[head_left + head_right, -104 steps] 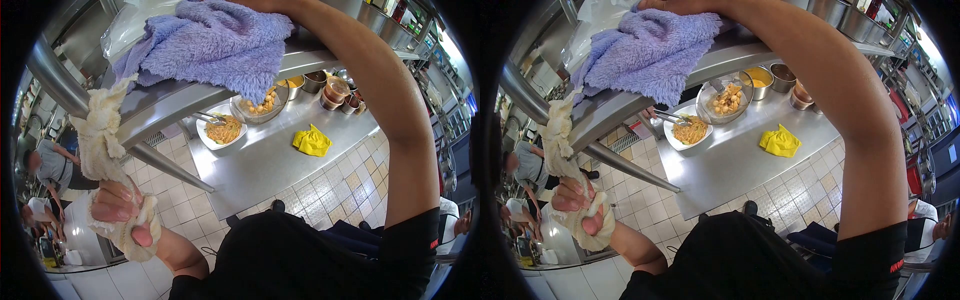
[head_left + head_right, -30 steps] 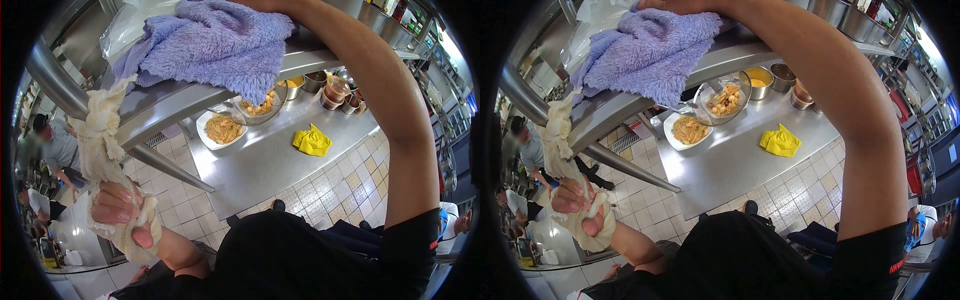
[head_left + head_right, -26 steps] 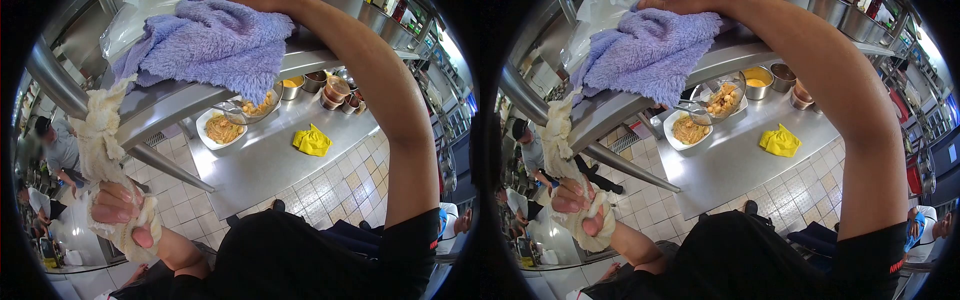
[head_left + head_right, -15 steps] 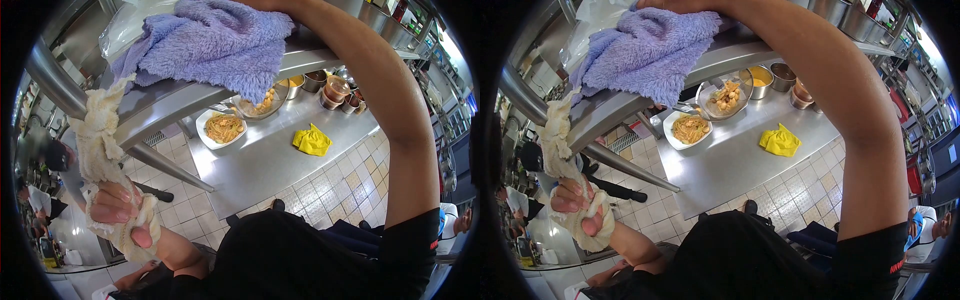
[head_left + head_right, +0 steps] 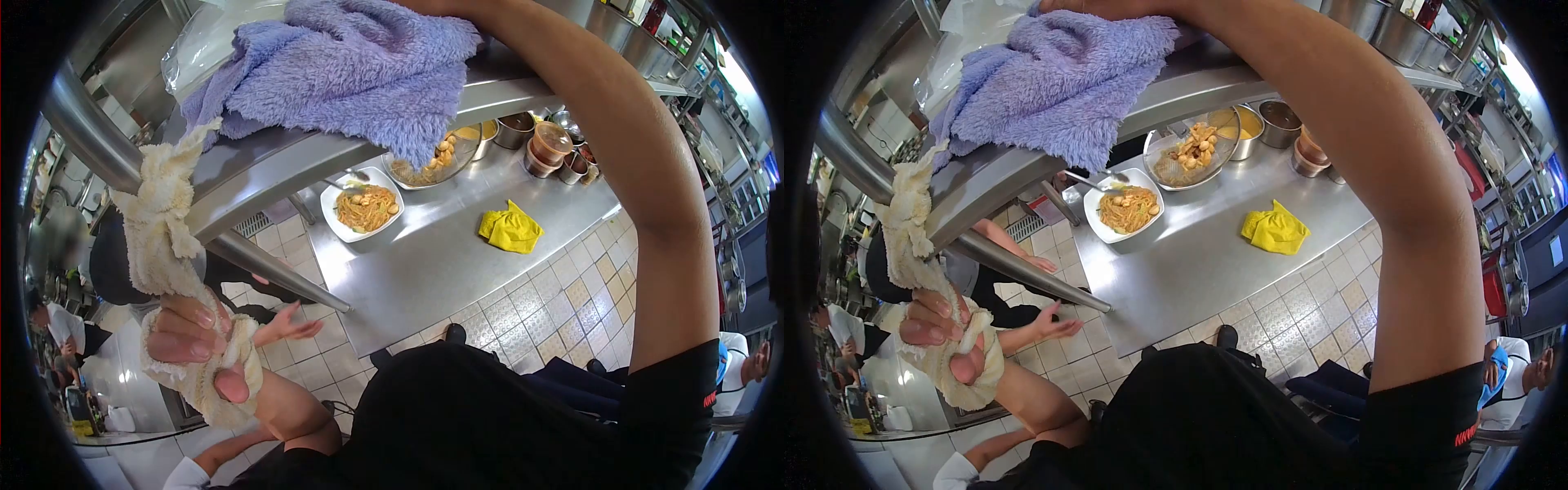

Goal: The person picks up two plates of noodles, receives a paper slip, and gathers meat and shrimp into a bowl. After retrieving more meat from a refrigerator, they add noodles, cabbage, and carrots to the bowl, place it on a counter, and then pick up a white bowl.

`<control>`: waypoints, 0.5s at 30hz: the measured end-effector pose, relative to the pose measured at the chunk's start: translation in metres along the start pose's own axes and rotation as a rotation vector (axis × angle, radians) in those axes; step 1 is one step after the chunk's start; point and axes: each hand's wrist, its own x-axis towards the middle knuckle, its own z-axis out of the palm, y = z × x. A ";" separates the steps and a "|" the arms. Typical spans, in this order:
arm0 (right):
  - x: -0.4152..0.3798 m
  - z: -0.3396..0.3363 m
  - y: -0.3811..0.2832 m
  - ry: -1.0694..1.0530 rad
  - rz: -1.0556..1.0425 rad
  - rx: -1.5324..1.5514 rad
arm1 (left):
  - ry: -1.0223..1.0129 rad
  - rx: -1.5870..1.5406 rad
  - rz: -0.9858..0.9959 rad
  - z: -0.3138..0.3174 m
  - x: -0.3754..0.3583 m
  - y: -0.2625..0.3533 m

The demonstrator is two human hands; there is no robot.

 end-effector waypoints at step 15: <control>-0.001 0.000 -0.001 -0.006 0.005 0.033 | 0.108 0.239 -0.029 0.007 -0.006 0.005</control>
